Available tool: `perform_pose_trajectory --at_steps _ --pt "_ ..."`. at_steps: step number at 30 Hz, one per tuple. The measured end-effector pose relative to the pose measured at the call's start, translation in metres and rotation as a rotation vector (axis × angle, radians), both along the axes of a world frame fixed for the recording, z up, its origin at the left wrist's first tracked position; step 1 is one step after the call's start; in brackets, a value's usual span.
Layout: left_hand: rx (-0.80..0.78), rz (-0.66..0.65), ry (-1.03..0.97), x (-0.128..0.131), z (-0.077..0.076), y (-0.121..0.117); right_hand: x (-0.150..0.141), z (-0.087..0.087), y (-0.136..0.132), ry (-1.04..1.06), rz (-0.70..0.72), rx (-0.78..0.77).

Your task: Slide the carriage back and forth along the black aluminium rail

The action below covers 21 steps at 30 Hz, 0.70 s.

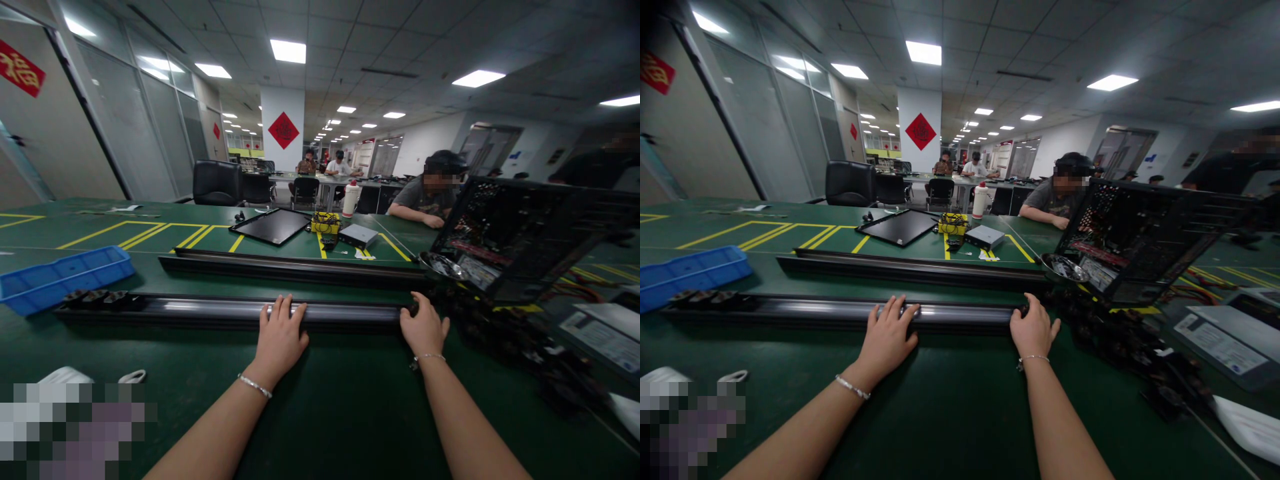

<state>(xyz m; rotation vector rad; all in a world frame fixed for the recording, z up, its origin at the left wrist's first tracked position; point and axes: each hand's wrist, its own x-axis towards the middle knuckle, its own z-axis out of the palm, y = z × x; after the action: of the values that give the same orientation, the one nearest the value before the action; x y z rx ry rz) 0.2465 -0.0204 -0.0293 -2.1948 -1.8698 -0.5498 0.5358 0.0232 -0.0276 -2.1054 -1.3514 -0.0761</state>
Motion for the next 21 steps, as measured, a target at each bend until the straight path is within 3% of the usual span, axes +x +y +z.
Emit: perform_pose_trajectory --at_steps 21 --pt "0.008 -0.004 -0.004 -0.0006 -0.002 0.0008 0.001 0.002 -0.0025 0.023 -0.075 0.062"
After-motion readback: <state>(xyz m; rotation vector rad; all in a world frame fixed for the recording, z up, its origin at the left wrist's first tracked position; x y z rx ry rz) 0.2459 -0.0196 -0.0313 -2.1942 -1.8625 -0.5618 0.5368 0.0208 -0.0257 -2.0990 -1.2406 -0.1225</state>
